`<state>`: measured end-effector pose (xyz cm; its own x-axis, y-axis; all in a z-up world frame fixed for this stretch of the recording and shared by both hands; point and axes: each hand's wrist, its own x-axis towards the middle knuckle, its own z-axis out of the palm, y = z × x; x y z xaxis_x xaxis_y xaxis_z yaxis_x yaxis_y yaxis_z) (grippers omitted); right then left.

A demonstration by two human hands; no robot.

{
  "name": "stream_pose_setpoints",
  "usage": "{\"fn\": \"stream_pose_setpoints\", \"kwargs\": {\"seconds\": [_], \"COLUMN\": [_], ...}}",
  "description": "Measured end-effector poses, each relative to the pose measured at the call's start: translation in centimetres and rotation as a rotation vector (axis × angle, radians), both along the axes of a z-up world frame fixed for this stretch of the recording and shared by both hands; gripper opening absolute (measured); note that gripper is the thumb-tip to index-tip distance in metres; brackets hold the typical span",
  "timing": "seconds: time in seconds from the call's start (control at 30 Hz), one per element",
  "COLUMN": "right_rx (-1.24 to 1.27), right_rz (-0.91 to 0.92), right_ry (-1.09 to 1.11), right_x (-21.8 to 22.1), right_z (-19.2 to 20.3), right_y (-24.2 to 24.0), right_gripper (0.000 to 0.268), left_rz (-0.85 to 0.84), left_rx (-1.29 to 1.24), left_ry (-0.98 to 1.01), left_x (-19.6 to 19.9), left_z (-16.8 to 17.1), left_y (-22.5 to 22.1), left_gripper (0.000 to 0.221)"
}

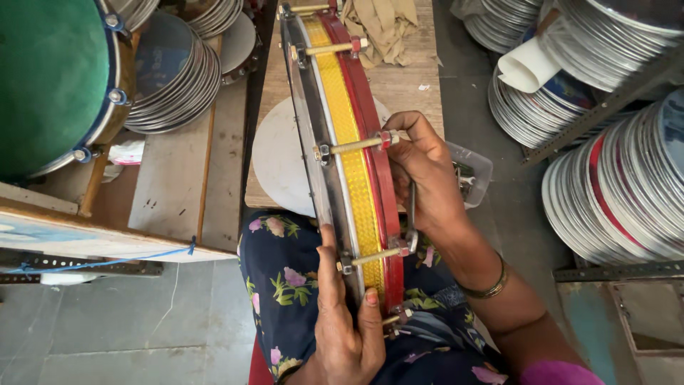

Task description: The person assembles a drum by placing the drumhead on the frame and using a wrench to tighten the nuts on the tension rods.

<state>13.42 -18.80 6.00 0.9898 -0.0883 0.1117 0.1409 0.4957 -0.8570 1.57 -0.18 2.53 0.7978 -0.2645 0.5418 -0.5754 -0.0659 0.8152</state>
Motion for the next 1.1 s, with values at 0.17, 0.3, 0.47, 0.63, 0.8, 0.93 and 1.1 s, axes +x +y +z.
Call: {"fn": "stream_pose_setpoints", "kwargs": {"seconds": [0.17,0.3,0.47,0.63,0.8,0.93,1.1], "right_rx": [0.022,-0.104,-0.119,-0.141,-0.083,-0.061,-0.067], "right_rz": [0.046,0.128,0.169,0.21,0.239,0.261,0.28], "right_ry": [0.042,0.038,0.095,0.012,-0.015,0.105,-0.112], "right_x": [-0.7,-3.8,-4.8,-4.0,-3.0,-2.7,-2.8], "right_z": [0.7,1.3,1.2,1.4,1.3,1.0,3.9], "right_y": [0.3,0.6,0.9,0.8,0.8,1.9,1.2], "right_gripper": [0.022,0.023,0.028,0.031,0.033,0.035,0.026], "left_rz": [0.059,-0.062,-0.302,-0.117,-0.145,-0.165,-0.216], "left_rx": [-0.023,-0.173,-0.349,-0.113,-0.09,-0.051,-0.081], "left_ry": [0.021,0.097,0.34,0.153,0.303,0.226,0.283], "left_x": [0.1,0.3,0.8,4.5,5.5,5.0,4.5], "left_z": [-0.5,0.6,4.9,8.2,10.1,10.0,9.5], "left_y": [-0.1,0.5,1.2,1.1,0.9,1.2,1.8], "left_gripper": [0.071,0.081,0.097,0.089,0.082,0.081,0.08]}}
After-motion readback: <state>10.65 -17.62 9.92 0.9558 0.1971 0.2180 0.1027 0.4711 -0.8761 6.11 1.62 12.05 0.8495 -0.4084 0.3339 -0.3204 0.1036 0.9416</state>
